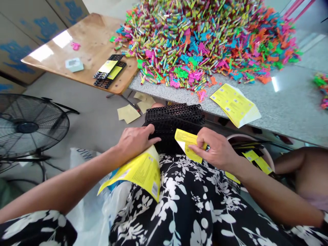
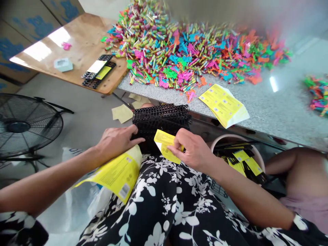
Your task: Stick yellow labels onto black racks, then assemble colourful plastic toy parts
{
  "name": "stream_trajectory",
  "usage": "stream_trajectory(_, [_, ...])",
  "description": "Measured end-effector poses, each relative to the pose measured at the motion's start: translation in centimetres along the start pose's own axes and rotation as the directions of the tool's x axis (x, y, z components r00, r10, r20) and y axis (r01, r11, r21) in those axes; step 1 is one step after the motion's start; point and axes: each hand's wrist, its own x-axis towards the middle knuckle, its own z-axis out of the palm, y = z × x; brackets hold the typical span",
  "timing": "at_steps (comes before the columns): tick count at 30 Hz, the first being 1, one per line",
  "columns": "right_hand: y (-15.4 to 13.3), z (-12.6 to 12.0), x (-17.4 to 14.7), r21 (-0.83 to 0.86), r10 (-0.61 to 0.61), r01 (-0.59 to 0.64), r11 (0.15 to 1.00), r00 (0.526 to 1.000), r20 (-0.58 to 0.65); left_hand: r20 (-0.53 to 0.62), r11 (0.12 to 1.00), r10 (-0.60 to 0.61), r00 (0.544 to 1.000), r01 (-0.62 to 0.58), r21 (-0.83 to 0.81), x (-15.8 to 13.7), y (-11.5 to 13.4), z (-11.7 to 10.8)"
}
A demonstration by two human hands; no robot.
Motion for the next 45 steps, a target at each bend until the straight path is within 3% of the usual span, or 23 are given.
stream_trajectory(4, [1.1,1.8,-0.8,-0.047,-0.052,0.054,0.997,0.998,0.044,-0.065,1.000,-0.012,0.998,0.010,-0.027,1.4,-0.8,0.6])
stream_trajectory(10, [1.9,2.8,-0.4,-0.015,-0.082,0.085,0.996,0.987,0.138,-0.017,0.993,0.016,1.000,-0.018,-0.121,1.9,-0.1,1.0])
stream_trajectory(15, [1.7,2.8,0.4,0.122,-0.034,0.007,0.993,0.974,0.223,0.016,0.982,0.043,0.999,-0.039,-0.185,1.8,0.5,0.7])
stream_trajectory(22, [2.4,3.8,0.6,0.157,-0.048,0.004,0.988,0.959,0.280,0.117,0.946,0.083,0.990,-0.041,-0.322,1.2,1.4,-0.2])
stream_trajectory(31, [2.6,4.2,0.7,0.128,-0.003,-0.036,0.991,0.956,0.292,0.177,0.978,-0.012,0.984,0.049,-0.205,1.6,2.6,0.0])
stream_trajectory(45, [2.0,4.3,0.9,-0.022,0.100,-0.098,0.995,0.942,0.320,0.116,0.998,-0.056,0.992,0.059,-0.021,2.2,3.4,1.1])
